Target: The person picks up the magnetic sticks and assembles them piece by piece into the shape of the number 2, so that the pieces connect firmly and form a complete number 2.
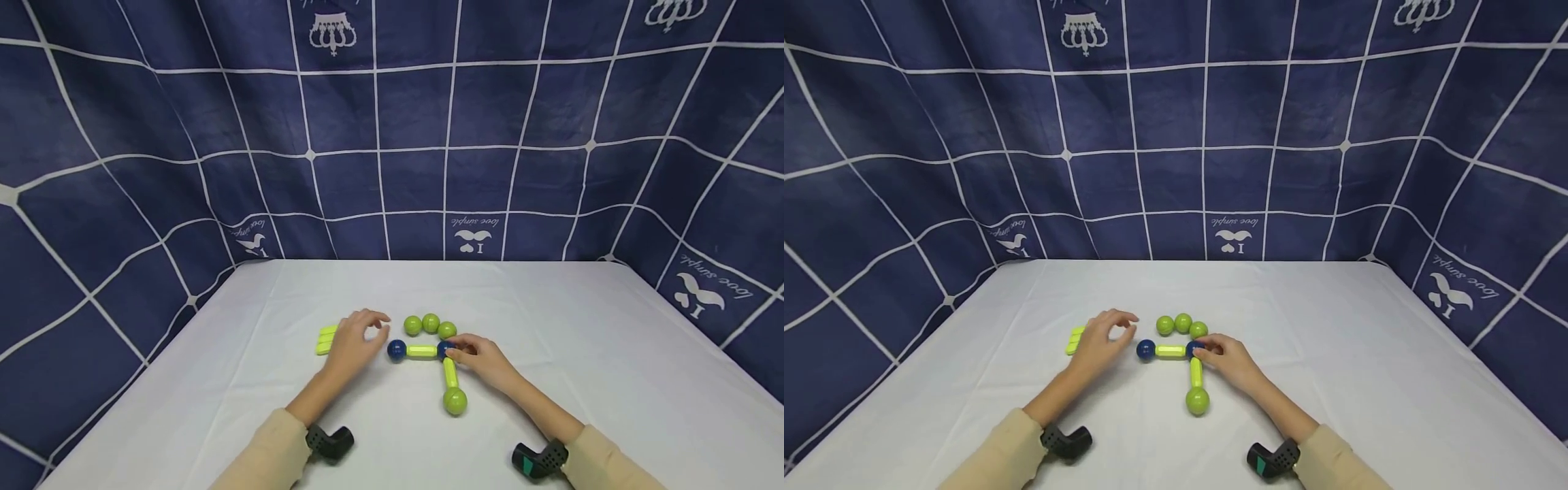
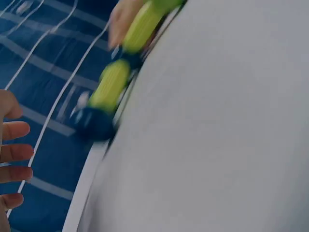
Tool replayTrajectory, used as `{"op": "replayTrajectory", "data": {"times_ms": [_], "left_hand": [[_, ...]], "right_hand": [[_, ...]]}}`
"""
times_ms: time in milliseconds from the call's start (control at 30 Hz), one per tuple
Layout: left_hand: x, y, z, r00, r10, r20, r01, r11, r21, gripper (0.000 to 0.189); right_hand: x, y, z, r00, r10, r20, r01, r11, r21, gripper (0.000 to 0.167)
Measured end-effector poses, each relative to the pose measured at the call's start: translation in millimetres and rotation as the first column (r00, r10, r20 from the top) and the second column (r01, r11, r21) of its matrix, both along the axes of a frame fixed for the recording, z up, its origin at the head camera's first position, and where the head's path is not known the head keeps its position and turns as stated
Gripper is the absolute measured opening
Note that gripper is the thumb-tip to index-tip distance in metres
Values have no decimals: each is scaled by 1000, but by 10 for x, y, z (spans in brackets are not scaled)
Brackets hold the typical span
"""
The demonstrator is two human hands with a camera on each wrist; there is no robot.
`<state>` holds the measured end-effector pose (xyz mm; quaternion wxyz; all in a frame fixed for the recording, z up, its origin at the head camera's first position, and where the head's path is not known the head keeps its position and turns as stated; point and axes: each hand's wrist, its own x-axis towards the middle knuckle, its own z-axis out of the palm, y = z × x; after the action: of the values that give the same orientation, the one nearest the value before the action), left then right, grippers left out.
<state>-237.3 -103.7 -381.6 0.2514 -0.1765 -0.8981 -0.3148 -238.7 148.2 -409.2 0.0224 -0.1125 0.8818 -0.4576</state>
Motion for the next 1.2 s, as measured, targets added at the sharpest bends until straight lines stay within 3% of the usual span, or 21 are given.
{"op": "replayTrajectory", "data": {"times_ms": [133, 267, 467, 633, 833, 1033, 1200], "left_hand": [[-239, -427, -49, 991, 119, 63, -124, 989, 86, 16], [-378, -684, -120, 966, 161, 204, -185, 977, 102, 23], [-427, -751, -153, 916, 175, 360, -220, 971, 88, 31], [-433, -787, -205, 879, 176, 444, -220, 974, 51, 35], [-413, -813, -255, 877, 176, 446, -201, 980, 7, 32], [-410, -836, -284, 866, 136, 481, -176, 984, 38, 32], [-432, -822, -265, 882, 137, 450, -191, 978, 77, 32]], "right_hand": [[-10, 4, -3, 1000, 1, 0, -1, 1000, -2, 40], [-31, 23, 11, 1000, 1, -11, -1, 1000, -4, 41], [-42, 37, 43, 1000, -19, 1, 19, 1000, -14, 41], [-28, 26, 41, 999, -33, 12, 34, 999, -23, 40], [-27, 12, 30, 999, -28, 17, 28, 999, -38, 39], [-26, 23, 13, 1000, -19, 23, 20, 999, -38, 38], [-16, 30, 19, 1000, -14, 12, 14, 999, -44, 39]]}}
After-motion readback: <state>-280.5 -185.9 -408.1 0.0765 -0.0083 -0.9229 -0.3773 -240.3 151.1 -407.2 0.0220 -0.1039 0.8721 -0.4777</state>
